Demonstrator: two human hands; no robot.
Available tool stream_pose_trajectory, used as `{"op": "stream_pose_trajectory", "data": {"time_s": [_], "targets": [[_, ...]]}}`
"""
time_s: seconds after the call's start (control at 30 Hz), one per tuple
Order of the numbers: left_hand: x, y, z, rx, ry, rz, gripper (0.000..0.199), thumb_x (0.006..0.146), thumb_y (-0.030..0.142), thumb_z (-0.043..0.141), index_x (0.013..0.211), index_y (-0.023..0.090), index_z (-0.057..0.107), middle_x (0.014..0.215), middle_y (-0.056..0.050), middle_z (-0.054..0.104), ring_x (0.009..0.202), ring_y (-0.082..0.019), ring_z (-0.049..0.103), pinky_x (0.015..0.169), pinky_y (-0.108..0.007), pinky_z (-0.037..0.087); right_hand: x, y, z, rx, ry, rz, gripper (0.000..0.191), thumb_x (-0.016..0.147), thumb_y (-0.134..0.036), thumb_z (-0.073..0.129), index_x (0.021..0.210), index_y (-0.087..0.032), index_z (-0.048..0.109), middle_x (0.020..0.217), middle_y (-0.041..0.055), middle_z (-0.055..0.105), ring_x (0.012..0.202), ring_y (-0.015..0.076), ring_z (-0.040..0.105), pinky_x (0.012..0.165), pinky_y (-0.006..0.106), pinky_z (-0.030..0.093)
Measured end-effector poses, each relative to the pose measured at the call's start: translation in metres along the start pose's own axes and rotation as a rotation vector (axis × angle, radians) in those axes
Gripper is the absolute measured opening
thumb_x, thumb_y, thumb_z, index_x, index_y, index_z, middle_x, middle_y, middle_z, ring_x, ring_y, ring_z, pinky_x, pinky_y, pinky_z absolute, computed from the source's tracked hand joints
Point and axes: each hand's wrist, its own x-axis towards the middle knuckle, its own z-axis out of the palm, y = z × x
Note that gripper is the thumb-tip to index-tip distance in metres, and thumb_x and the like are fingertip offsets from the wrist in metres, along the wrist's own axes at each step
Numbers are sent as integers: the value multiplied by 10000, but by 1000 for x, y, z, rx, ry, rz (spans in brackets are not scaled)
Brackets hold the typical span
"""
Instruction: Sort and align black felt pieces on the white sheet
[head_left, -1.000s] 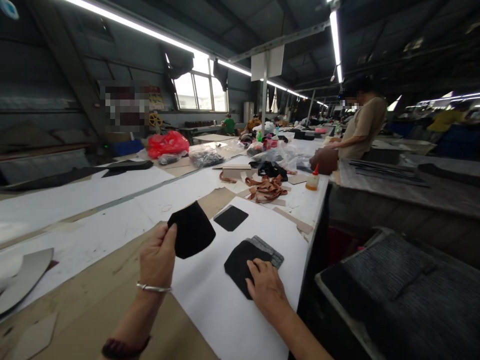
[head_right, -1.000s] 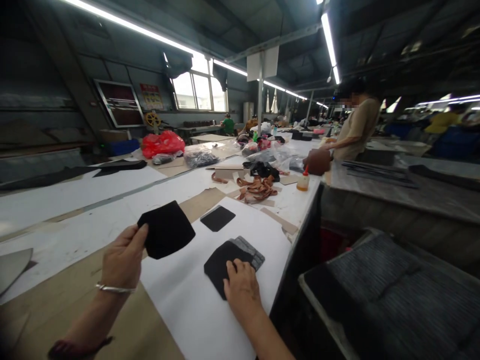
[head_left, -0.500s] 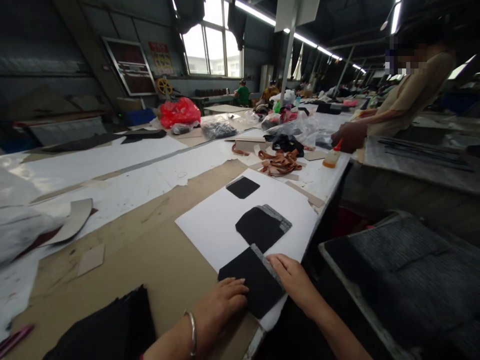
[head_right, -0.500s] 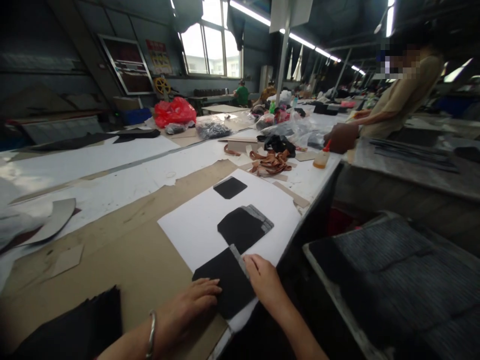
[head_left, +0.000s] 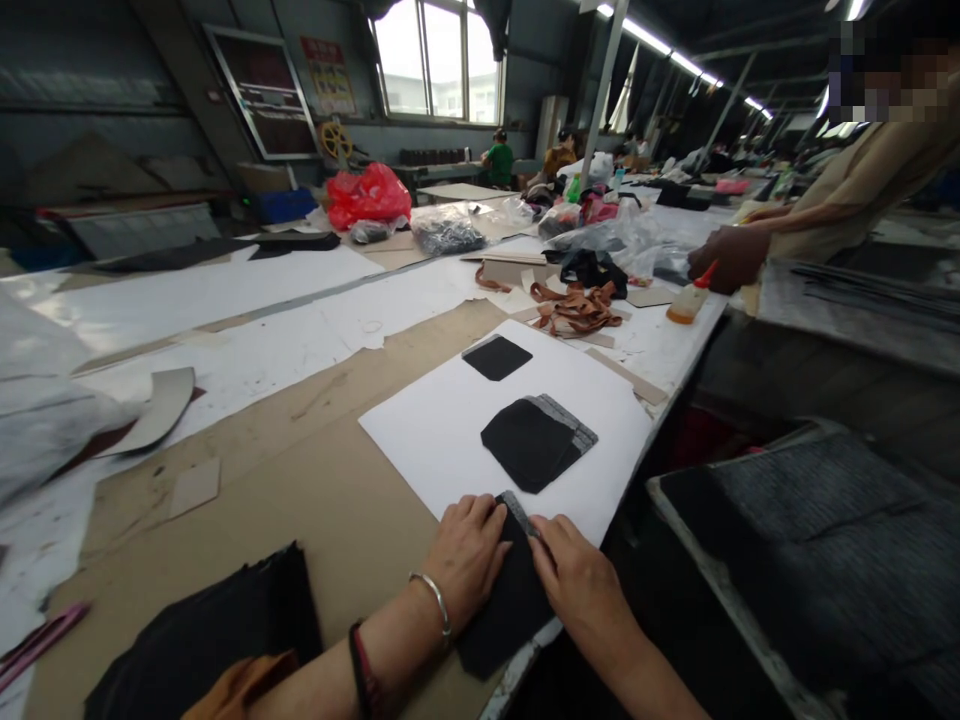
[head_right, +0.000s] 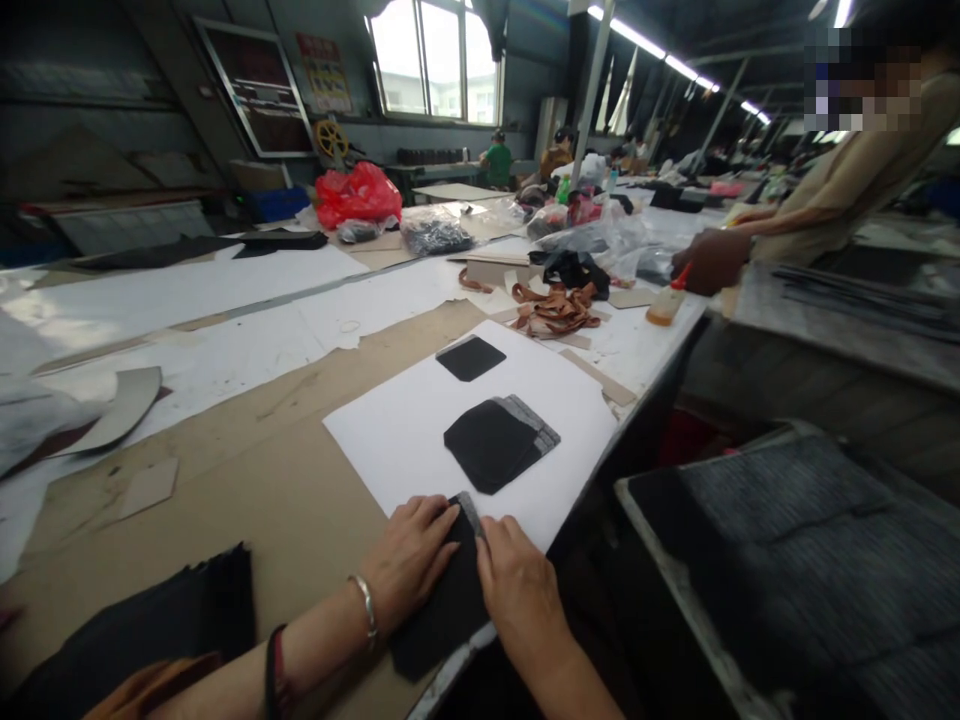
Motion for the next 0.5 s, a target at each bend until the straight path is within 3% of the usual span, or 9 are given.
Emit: {"op": "stream_pose_trajectory", "data": {"time_s": [0.2, 0.4, 0.5], "targets": [[-2, -3, 7, 35, 17, -4, 409, 843, 168, 452, 1251, 152, 466, 1152, -131, 548, 1007, -279, 493, 854, -490, 483, -1, -8, 3, -341, 131, -221, 305, 917, -127, 370, 1192, -101, 501, 833, 66, 632, 739, 175, 651, 589, 264, 551], [-3, -2, 10, 18, 37, -1, 364, 846, 149, 439, 1208, 166, 474, 1151, -104, 550, 1001, -243, 483, 897, -451, 475, 2, -15, 5, -495, 233, -345, 338, 873, 0, 341, 1152, -50, 525, 719, 62, 614, 610, 165, 589, 479, 256, 503], [-5, -4, 13, 38, 53, 34, 462, 838, 130, 453, 1295, 196, 421, 1141, -101, 550, 996, -246, 488, 874, -446, 491, 2, -19, 5, -546, 239, -375, 325, 862, 16, 351, 1083, -54, 579, 658, 49, 585, 557, 163, 549, 441, 262, 463]]}}
